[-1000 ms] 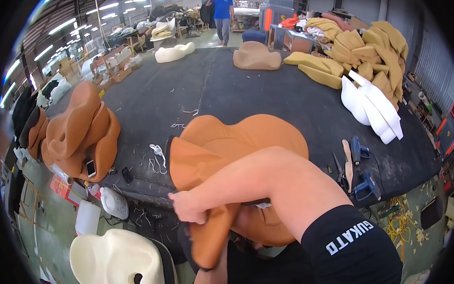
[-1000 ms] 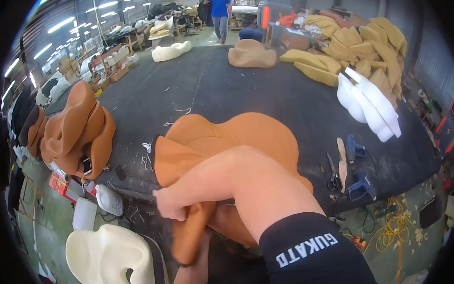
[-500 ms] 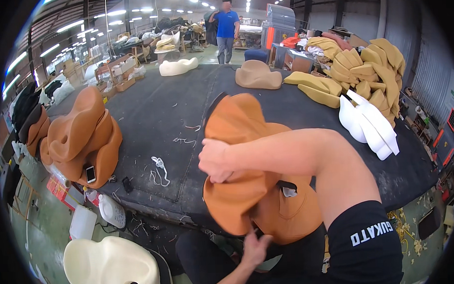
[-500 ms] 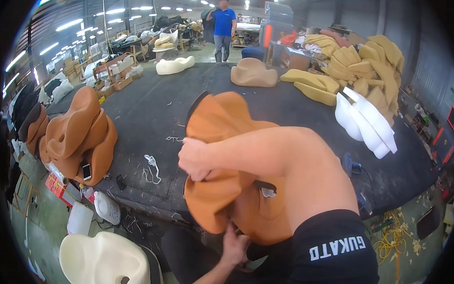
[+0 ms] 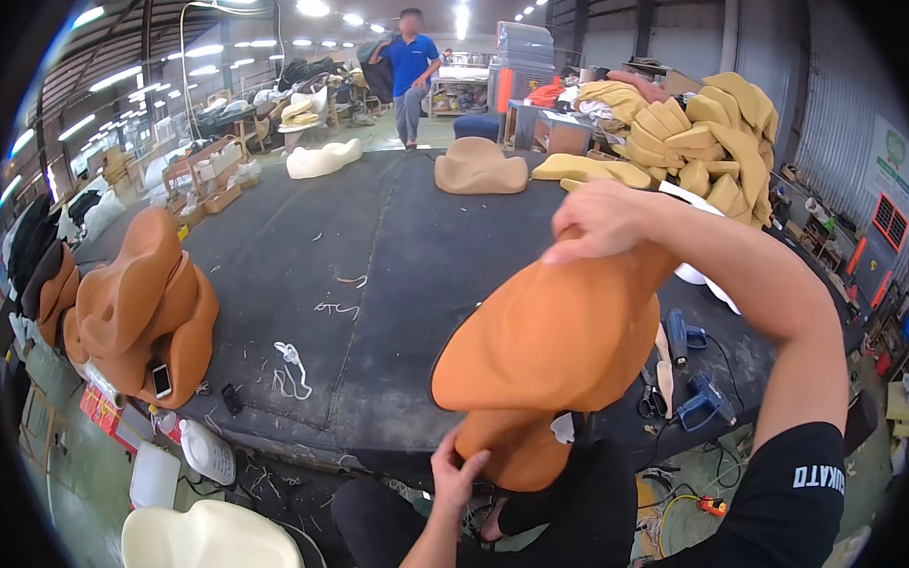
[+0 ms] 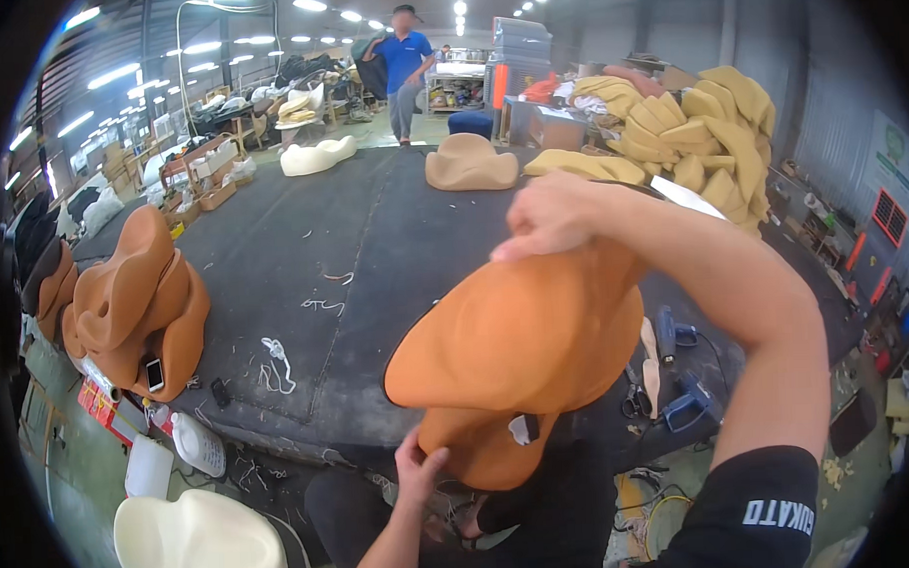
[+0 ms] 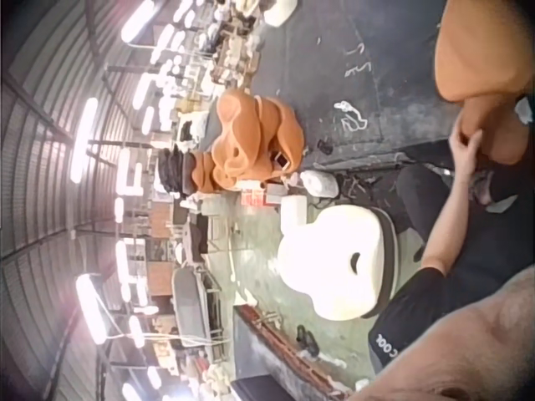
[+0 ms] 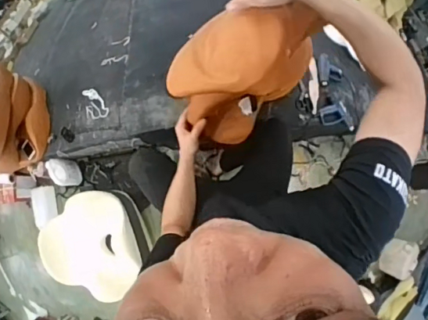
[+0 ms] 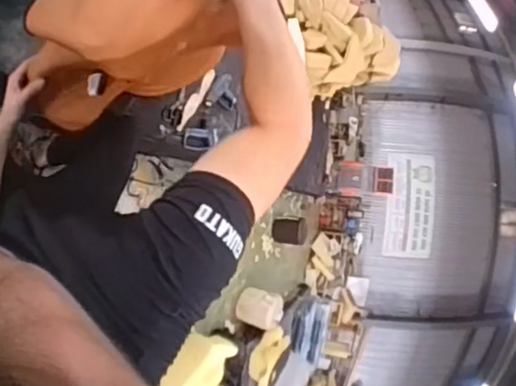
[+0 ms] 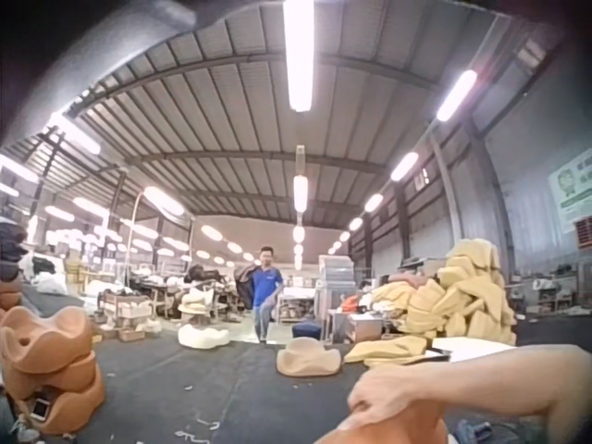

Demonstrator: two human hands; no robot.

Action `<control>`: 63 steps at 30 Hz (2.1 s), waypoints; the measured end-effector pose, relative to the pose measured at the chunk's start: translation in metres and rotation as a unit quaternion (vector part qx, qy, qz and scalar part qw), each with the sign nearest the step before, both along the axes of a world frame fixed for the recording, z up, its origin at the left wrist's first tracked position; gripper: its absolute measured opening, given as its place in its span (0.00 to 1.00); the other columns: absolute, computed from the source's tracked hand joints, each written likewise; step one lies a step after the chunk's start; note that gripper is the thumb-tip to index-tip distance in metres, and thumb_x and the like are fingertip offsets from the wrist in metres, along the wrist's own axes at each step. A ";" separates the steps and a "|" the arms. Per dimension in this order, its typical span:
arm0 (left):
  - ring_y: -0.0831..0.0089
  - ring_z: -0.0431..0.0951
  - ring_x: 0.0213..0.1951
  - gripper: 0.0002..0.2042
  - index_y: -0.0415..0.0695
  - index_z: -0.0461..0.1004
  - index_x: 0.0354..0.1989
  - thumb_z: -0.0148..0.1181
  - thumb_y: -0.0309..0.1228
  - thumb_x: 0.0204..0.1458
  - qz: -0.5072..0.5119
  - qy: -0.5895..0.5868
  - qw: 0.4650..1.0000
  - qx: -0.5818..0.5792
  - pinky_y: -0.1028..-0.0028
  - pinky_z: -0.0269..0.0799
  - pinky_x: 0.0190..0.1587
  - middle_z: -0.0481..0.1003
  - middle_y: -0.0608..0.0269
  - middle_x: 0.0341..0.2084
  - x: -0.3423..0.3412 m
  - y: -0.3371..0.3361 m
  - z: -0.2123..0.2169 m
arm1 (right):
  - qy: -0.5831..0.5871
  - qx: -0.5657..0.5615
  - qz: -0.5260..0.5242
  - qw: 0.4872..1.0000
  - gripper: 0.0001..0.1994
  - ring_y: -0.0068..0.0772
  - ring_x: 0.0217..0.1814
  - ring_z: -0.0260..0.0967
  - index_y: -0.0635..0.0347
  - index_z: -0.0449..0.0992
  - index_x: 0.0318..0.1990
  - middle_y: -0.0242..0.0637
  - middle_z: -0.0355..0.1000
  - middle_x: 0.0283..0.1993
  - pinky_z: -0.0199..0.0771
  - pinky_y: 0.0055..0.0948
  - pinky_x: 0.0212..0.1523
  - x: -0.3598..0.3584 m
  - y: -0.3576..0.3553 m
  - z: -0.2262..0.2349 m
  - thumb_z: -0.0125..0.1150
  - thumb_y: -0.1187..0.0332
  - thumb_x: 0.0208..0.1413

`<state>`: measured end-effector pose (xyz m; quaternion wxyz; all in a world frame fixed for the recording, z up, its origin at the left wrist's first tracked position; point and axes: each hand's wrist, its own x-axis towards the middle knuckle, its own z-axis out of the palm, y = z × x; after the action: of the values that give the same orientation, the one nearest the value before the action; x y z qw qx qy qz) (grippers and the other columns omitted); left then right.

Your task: Fitting a leather cover onto a foam chair seat and trimming excess material with scissors.

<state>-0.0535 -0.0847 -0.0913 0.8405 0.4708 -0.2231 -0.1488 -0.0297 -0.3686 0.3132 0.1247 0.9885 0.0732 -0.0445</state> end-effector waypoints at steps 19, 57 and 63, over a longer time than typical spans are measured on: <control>0.56 0.83 0.44 0.29 0.41 0.77 0.44 0.48 0.59 0.68 -0.018 0.338 0.923 -0.182 0.59 0.79 0.50 0.82 0.54 0.41 0.036 -0.094 0.002 | -0.408 0.109 -0.028 0.906 0.24 0.50 0.25 0.70 0.61 0.78 0.20 0.43 0.69 0.19 0.69 0.41 0.30 -0.199 -0.086 -0.024 0.76 0.47 0.46; 0.75 0.76 0.45 0.23 0.41 0.77 0.59 0.56 0.48 0.68 -0.119 -0.407 0.853 0.304 0.72 0.72 0.53 0.81 0.60 0.42 0.141 -0.073 0.300 | -0.242 0.580 -0.122 0.768 0.21 0.13 0.40 0.67 0.64 0.81 0.41 0.23 0.76 0.37 0.67 0.20 0.46 -0.195 -0.184 -0.054 0.56 0.52 0.70; 0.79 0.72 0.32 0.20 0.35 0.83 0.44 0.61 0.44 0.66 0.014 -0.376 0.872 0.313 0.73 0.72 0.37 0.79 0.69 0.28 0.151 -0.062 0.269 | -0.308 0.552 -0.114 0.767 0.20 0.13 0.39 0.65 0.63 0.80 0.37 0.21 0.73 0.34 0.64 0.22 0.42 -0.160 -0.182 -0.072 0.57 0.53 0.68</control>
<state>0.0979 -0.1464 0.1779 0.5041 0.7327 -0.4570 -0.0109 -0.1897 -0.5509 0.2407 -0.4321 0.8487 -0.0705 0.2966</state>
